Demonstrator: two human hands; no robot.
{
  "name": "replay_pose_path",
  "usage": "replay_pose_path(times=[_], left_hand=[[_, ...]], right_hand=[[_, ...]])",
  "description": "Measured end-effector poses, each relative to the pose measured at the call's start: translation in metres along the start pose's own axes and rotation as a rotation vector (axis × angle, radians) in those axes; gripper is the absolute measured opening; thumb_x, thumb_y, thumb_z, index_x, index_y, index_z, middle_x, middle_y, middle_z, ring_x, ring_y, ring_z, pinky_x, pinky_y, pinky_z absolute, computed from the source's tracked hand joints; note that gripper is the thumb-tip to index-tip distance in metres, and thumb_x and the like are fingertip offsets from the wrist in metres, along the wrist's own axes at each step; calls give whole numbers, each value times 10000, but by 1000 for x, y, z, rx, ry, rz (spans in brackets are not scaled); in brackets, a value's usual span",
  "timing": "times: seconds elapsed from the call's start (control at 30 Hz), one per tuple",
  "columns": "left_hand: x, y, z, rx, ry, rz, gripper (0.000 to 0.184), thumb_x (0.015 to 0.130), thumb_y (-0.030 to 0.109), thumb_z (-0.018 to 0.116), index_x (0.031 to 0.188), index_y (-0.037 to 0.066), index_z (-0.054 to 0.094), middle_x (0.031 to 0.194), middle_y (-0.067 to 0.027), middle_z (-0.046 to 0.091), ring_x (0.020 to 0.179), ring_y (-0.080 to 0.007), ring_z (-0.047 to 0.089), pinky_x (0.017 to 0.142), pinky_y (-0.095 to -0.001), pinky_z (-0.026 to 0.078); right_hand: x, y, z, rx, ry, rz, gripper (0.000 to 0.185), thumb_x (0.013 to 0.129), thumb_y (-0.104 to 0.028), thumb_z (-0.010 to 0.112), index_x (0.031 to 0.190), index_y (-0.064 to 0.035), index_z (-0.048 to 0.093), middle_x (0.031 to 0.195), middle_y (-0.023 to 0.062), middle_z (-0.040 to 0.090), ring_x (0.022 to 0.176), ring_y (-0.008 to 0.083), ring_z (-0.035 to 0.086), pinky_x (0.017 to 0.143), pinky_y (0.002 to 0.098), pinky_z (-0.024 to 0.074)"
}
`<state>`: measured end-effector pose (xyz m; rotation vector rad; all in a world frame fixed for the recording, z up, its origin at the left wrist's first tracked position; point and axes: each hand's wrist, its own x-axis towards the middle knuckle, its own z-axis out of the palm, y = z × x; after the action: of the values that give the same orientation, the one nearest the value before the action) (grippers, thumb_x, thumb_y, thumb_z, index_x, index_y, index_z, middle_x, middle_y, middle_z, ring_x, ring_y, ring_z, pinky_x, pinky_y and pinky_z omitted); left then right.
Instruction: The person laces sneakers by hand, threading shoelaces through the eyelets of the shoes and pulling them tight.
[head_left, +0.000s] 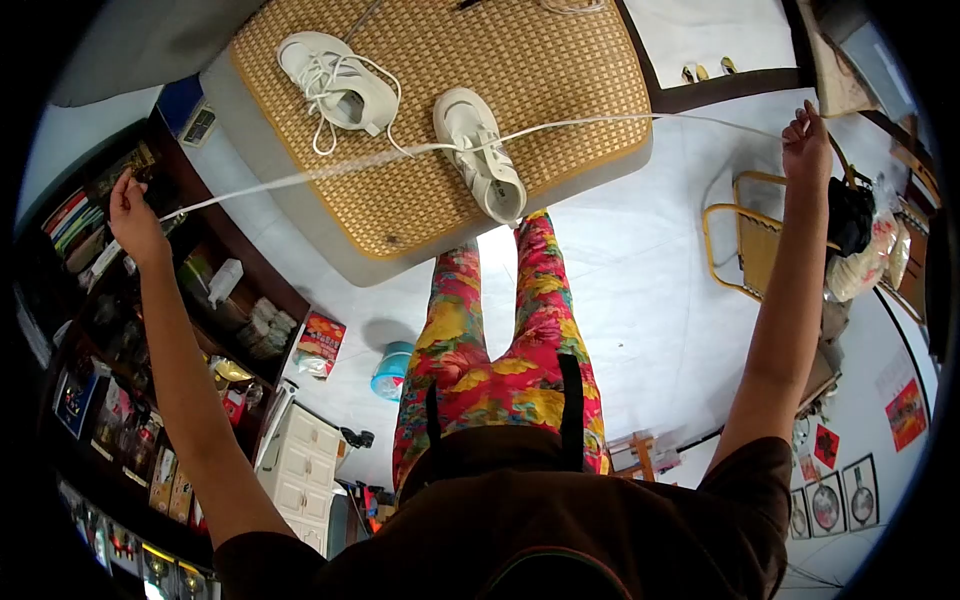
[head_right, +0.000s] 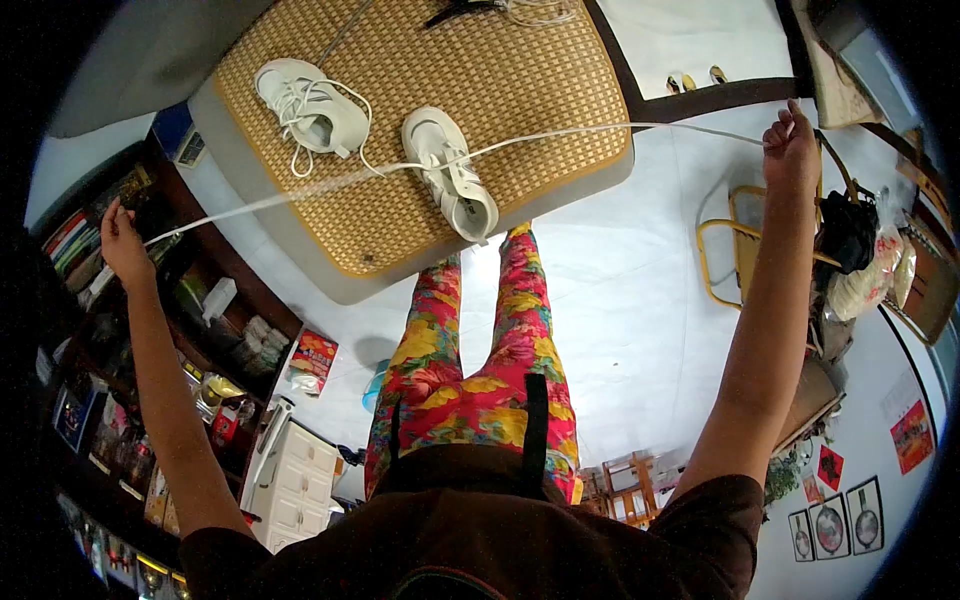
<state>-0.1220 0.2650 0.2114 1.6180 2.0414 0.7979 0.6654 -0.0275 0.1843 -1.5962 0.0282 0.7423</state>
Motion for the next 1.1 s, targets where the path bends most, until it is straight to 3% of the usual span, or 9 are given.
replay_pose_path(times=[0.17,0.23,0.27,0.33,0.43,0.5,0.67,0.77,1.1], left_hand=[[-41,1,59,158,-248,114,235,926,160,577,1137,80,645,853,-25,648,781,-104,581,697,-261,469],[-80,-24,112,135,-392,231,231,916,172,581,1129,118,653,837,-70,668,774,-172,627,712,-301,490],[-116,8,135,118,-506,139,233,914,172,588,1131,114,650,851,-73,681,769,-176,628,716,-301,491],[-167,37,176,46,-768,46,219,910,160,588,1103,82,655,904,-104,700,802,-205,658,727,-323,499],[-224,48,228,17,-852,145,252,911,131,585,1155,129,651,793,-108,664,704,-186,616,662,-308,485],[-244,50,254,-6,-886,134,267,909,150,587,1169,128,645,774,-121,661,685,-215,622,645,-331,486],[-272,58,287,109,-967,10,268,885,175,583,1136,116,655,893,-143,686,802,-327,647,708,-409,511],[-279,52,297,141,-941,13,279,887,181,577,1153,135,647,877,-139,684,798,-322,648,704,-421,508],[-282,45,303,72,-886,19,265,876,176,590,1131,158,656,856,-133,682,782,-327,644,696,-419,505]], right_hand=[[-70,37,72,-356,-139,61,178,877,-223,624,974,-81,669,778,-45,545,632,61,392,574,225,326],[-111,79,97,-588,-364,119,381,902,-312,545,1220,-114,614,1191,-20,608,779,76,456,682,261,376],[-115,115,98,-587,-426,179,358,892,-344,549,1165,-138,651,1083,-24,633,838,96,489,734,316,395],[-155,156,126,-635,-415,241,251,881,-317,645,993,-103,714,803,-34,613,689,68,493,629,235,403],[-185,228,150,-628,-412,213,213,862,-204,676,924,-3,703,734,41,666,592,100,600,535,250,486],[-191,276,156,-703,-398,156,183,846,-199,672,889,-25,707,671,80,665,553,118,613,557,300,495],[-212,304,179,-946,-283,15,160,813,-182,651,837,-38,714,708,156,674,635,286,662,619,380,518],[-219,305,182,-1044,-252,-43,168,797,-182,638,833,-36,715,775,196,668,719,360,653,657,425,519],[-214,317,191,-1152,-228,-261,150,780,-171,626,785,-38,696,840,174,639,721,358,629,673,448,506]])
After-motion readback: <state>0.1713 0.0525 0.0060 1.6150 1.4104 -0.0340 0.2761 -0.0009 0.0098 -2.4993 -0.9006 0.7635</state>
